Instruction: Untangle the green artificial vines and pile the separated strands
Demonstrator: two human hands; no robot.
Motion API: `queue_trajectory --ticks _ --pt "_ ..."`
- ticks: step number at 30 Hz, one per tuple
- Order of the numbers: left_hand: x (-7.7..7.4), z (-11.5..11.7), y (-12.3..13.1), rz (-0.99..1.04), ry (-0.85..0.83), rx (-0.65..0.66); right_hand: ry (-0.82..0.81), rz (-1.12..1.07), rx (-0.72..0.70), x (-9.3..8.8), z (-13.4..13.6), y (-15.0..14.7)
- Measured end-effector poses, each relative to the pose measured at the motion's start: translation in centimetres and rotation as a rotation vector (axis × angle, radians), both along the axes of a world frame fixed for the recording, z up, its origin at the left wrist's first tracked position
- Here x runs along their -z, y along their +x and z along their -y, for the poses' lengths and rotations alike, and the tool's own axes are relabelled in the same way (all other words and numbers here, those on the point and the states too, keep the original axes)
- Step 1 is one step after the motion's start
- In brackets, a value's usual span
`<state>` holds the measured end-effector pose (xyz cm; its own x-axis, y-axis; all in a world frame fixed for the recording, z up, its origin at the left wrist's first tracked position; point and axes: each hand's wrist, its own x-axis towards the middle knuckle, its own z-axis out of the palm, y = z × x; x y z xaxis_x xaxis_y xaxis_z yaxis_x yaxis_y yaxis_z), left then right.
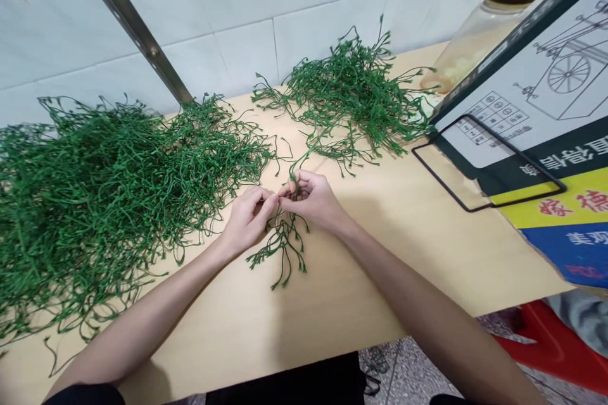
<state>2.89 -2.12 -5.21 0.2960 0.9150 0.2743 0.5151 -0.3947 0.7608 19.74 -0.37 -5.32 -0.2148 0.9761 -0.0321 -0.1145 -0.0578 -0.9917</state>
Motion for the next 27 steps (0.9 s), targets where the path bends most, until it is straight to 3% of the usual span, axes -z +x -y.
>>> queue_trajectory --ticks 5,7,9,12,18,20,23,27 --pt "-0.6 0.2 -0.3 0.096 -0.155 0.081 0.09 0.061 0.025 0.3 -0.1 0.1" --pt "-0.5 0.2 -0.4 0.198 -0.233 0.04 0.094 0.076 0.038 0.2 -0.2 0.2" --pt "-0.2 0.2 -0.5 0.324 -0.221 -0.1 0.062 0.061 0.034 0.1 -0.3 0.3" --pt "0.4 0.1 -0.6 0.388 -0.075 -0.324 -0.001 0.007 0.008 -0.2 -0.5 0.5" --pt "0.8 0.1 -0.6 0.121 0.347 -0.541 -0.062 -0.063 -0.088 0.0 -0.9 1.1" --pt "0.8 0.2 -0.6 0.066 0.473 -0.519 -0.074 -0.074 -0.123 0.2 -1.0 1.3" --pt "0.6 0.5 -0.5 0.117 0.529 -0.331 -0.097 -0.095 -0.167 0.3 -0.9 1.3" --pt "0.3 0.8 -0.3 0.203 0.252 -0.11 -0.11 -0.162 -0.196 0.0 -0.7 1.0"
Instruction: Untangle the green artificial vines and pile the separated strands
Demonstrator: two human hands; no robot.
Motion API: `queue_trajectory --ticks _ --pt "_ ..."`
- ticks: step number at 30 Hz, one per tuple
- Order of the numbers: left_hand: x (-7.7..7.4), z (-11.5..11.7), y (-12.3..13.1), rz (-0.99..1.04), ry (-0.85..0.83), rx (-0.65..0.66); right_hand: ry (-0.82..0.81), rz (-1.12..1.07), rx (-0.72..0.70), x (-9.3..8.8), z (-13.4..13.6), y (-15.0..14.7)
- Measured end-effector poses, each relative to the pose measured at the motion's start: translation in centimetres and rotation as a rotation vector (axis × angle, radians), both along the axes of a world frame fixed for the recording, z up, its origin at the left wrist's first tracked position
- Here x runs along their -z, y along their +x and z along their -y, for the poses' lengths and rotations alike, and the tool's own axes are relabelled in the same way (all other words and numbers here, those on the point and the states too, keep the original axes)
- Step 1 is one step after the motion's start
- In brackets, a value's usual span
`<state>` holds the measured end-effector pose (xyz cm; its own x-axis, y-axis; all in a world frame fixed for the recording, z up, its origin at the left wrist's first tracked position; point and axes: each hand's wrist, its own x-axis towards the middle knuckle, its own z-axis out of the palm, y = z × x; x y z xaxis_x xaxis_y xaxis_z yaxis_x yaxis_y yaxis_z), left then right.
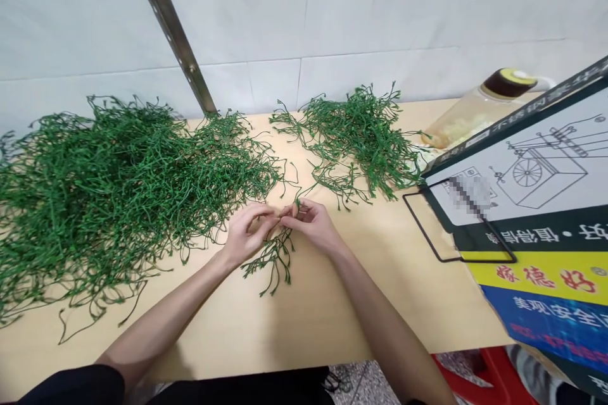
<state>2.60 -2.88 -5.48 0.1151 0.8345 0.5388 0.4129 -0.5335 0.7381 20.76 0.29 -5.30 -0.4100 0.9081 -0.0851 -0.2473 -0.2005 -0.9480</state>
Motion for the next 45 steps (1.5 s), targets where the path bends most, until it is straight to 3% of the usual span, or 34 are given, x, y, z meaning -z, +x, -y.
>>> queue_trajectory --ticks 4,12,15,23,31,45 --pt "-0.3 0.0 0.0 0.087 -0.283 0.078 -0.011 0.043 0.044 -0.1 0.2 -0.2" --pt "-0.4 -0.3 -0.1 0.37 -0.418 0.023 -0.074 0.082 0.061 0.2 0.2 -0.1" --pt "0.0 -0.4 0.0 0.448 -0.418 -0.021 -0.088 0.08 0.015 0.0 0.3 -0.1" --pt "0.0 -0.4 -0.4 0.364 -0.339 -0.056 0.025 0.11 0.062 -0.4 0.6 -0.8" --pt "-0.4 -0.2 -0.4 0.327 -0.359 -0.002 0.027 0.09 0.021 -0.7 0.8 -0.7" --pt "0.4 -0.6 -0.7 0.241 -0.387 0.205 -0.02 0.027 0.044 -1.0 0.6 -0.7"
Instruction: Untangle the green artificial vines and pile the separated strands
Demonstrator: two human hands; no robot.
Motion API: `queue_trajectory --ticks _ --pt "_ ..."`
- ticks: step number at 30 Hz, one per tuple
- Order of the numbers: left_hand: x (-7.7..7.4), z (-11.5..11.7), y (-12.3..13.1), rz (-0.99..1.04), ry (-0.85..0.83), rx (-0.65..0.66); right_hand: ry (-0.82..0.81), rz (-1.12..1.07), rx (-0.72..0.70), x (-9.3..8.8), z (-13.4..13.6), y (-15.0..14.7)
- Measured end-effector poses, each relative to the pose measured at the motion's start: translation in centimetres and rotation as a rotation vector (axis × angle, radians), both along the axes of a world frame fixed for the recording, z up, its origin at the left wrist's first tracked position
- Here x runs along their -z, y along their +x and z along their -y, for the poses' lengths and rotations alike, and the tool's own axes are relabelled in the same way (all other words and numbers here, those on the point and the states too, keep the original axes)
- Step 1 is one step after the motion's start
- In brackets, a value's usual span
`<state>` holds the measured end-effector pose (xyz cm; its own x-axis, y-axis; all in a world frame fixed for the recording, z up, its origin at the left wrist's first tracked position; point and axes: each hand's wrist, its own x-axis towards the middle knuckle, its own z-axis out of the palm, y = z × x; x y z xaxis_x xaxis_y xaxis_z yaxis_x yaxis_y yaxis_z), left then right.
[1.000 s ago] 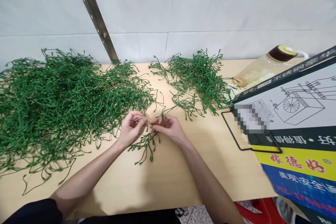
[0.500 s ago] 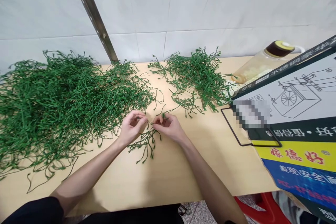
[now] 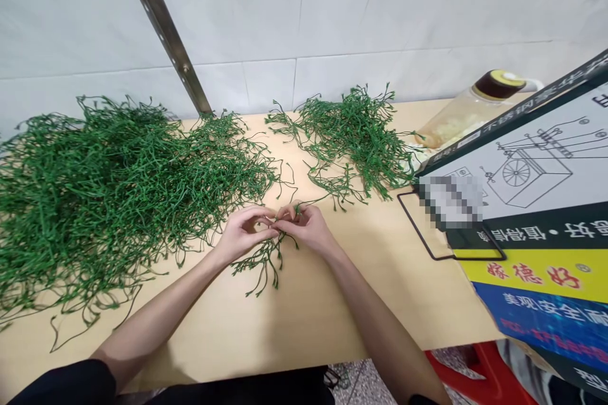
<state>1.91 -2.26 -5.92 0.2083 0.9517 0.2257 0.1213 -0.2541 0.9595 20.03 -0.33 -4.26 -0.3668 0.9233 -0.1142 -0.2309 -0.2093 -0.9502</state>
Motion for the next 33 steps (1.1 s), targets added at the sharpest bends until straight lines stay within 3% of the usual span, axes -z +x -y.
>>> queue_trajectory --ticks 5,12,18,27,33 --pt "0.19 0.07 -0.04 0.055 0.031 0.009 -0.047 -0.023 -0.016 -0.04 0.02 0.21" --pt "-0.22 0.06 -0.11 -0.118 0.141 0.028 -0.048 -0.044 -0.051 0.0 -0.11 0.38" --pt "-0.34 0.05 -0.17 -0.21 0.126 0.03 -0.028 -0.042 -0.065 0.36 -0.31 0.54" --pt "-0.17 0.28 0.03 -0.212 0.262 -0.078 -0.015 -0.039 -0.052 0.45 -0.37 0.58" --pt "-0.31 0.23 0.08 -0.262 0.427 -0.028 -0.015 -0.058 -0.04 0.73 -0.36 0.51"
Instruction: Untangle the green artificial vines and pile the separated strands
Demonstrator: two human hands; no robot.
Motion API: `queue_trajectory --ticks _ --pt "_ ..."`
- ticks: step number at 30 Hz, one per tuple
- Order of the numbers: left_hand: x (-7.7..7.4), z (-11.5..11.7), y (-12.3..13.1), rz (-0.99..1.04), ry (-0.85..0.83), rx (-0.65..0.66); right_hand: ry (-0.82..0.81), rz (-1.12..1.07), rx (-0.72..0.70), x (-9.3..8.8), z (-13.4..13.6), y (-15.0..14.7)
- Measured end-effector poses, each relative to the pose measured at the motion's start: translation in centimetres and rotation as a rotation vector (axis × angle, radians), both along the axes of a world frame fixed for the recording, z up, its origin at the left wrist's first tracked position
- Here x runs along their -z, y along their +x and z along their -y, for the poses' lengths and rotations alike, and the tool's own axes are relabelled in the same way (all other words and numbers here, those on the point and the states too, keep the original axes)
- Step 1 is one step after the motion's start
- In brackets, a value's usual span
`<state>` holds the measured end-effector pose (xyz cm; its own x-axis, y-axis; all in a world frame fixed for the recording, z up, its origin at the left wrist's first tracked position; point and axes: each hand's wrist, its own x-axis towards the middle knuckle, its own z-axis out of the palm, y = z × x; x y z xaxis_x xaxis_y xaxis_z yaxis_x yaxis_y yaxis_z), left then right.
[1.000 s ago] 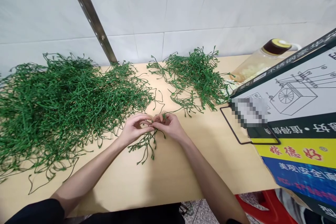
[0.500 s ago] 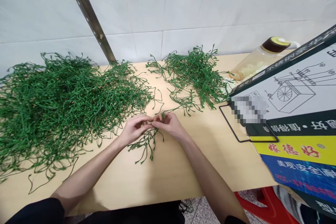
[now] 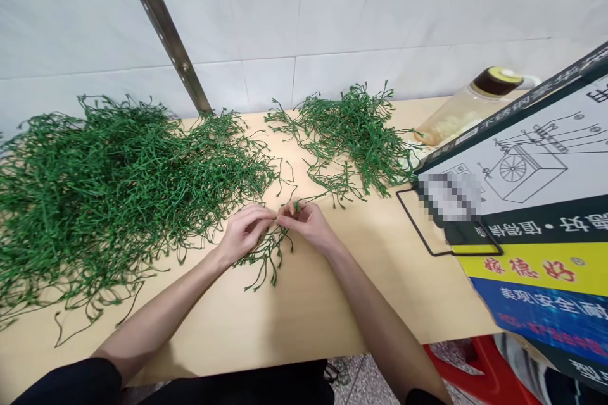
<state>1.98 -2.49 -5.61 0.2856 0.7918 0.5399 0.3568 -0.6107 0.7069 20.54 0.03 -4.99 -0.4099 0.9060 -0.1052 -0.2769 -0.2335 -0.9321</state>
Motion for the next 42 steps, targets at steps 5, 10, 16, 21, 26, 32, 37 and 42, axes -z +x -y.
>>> queue_trajectory --ticks 5,10,16,21,26,32,37,42 --pt "-0.2 0.3 0.0 -0.053 -0.092 -0.089 -0.004 -0.022 0.033 0.3 0.0 0.0" --pt "-0.4 0.2 0.1 0.236 -0.421 -0.022 -0.024 -0.031 0.024 0.3 0.0 0.0" --pt "-0.5 -0.2 -0.3 0.468 -0.604 0.105 -0.007 -0.021 -0.017 -0.4 0.3 -0.2" --pt "-0.7 -0.1 -0.7 0.491 -0.716 0.141 -0.002 -0.011 -0.003 -0.4 0.3 -0.1" --pt "-0.8 -0.2 -1.0 0.608 -0.787 0.206 -0.009 -0.049 -0.011 0.5 0.0 0.2" --pt "-0.3 -0.1 -0.6 0.629 -0.767 0.188 -0.033 -0.016 0.016 0.5 0.0 0.1" --pt "0.3 0.2 0.3 0.601 -0.578 0.157 -0.007 0.075 0.009 -0.5 0.4 -0.3" --pt "0.0 0.3 0.7 0.548 -0.568 -0.014 0.016 0.1 -0.029 -0.7 0.5 -0.4"
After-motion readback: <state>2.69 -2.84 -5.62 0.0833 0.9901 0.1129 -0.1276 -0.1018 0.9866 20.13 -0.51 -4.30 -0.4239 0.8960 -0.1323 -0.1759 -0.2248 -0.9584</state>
